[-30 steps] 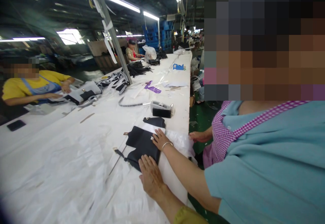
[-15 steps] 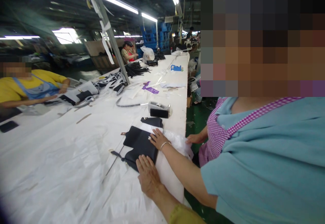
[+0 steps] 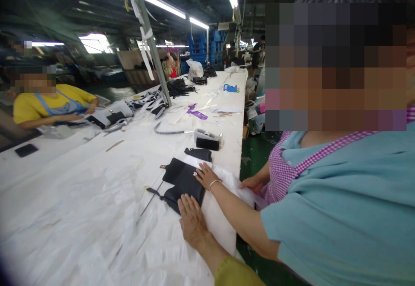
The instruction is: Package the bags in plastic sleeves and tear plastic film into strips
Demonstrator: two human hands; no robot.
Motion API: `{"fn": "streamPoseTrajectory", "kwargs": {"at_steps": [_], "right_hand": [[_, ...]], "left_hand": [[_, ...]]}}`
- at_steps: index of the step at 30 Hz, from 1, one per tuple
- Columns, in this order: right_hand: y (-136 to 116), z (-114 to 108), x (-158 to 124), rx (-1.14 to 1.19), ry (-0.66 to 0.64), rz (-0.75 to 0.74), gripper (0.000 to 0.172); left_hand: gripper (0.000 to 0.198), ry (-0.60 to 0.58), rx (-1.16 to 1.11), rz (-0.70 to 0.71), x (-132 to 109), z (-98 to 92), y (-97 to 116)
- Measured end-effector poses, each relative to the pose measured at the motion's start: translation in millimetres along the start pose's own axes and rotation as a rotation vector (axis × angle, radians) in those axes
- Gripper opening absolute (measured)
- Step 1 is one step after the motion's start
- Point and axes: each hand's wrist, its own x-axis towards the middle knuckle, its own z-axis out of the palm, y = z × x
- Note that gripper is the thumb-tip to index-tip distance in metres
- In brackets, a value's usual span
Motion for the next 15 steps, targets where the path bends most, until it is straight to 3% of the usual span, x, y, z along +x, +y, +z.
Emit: {"fn": "streamPoseTrajectory", "kwargs": {"at_steps": [1,2,5,9,15], "right_hand": [[6.9,-2.2,4.2,0.005,-0.017,-0.017,0.068],[17.1,-6.6,11.0,0.012,-0.035,-0.028,0.067],[63.5,-28.2,44.2,0.022,-0.064,-0.011,0.06],[119.8,-46.8,85.8,0.005,-0.079,0.04,0.055],[127.6,-35.5,86.2,0.012,-0.041,0.122,0.074]], "left_hand": [[0.068,-0.005,0.002,-0.006,23.1,21.3,5.4],[0.08,-0.007,0.0,-0.026,42.4,39.8,11.0],[0.086,-0.015,-0.004,-0.071,72.0,74.3,25.4],[0.087,-0.028,-0.003,-0.115,69.5,81.7,32.0],[0.08,0.0,0.004,-0.14,67.8,79.5,28.8]]}}
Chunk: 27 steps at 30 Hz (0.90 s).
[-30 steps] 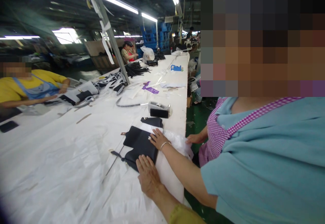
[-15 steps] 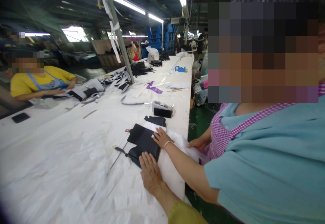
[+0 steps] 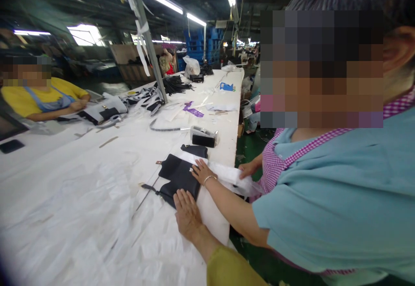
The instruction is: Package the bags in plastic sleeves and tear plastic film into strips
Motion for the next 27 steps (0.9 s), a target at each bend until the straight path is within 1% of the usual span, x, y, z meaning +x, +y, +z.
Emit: {"fn": "streamPoseTrajectory", "kwargs": {"at_steps": [3,6,9,12,13,15,18,22,24,25,27], "right_hand": [[-1.7,-1.5,-4.9,0.001,0.034,0.037,0.075],[-15.8,0.0,-14.9,-0.012,0.04,0.023,0.068],[-51.9,16.7,-42.0,-0.032,0.034,-0.027,0.061],[-92.1,39.4,-76.4,-0.045,0.022,-0.088,0.065],[-101.7,44.9,-85.4,-0.057,0.028,-0.106,0.066],[-112.7,50.5,-96.6,-0.089,0.051,-0.129,0.067],[-114.8,47.6,-99.6,-0.113,0.066,-0.127,0.068],[-115.7,35.0,-95.8,-0.087,0.038,-0.097,0.071],[-118.9,27.5,-94.5,-0.031,0.027,-0.099,0.072],[-120.5,23.6,-94.2,0.02,0.038,-0.098,0.07],[-121.7,16.6,-94.8,0.173,0.118,-0.052,0.063]], "left_hand": [[0.079,0.017,-0.001,0.001,1.6,0.7,0.6],[0.08,0.026,-0.001,0.005,0.6,0.4,1.1],[0.079,0.026,0.0,0.012,-0.9,-0.5,0.4],[0.077,0.024,0.004,0.009,-1.2,-0.6,-0.1],[0.077,0.024,0.006,0.005,-1.1,-0.4,0.0],[0.074,0.024,0.008,-0.001,-1.4,0.7,0.5],[0.079,0.017,0.007,0.0,-3.4,3.9,1.3],[0.087,-0.001,0.003,0.023,-6.5,11.5,-0.3],[0.07,-0.012,0.002,0.044,-5.6,16.3,-2.2],[0.065,-0.018,0.003,0.058,-4.1,18.7,-2.9],[0.064,-0.031,0.007,0.088,0.0,23.1,-2.9]]}}
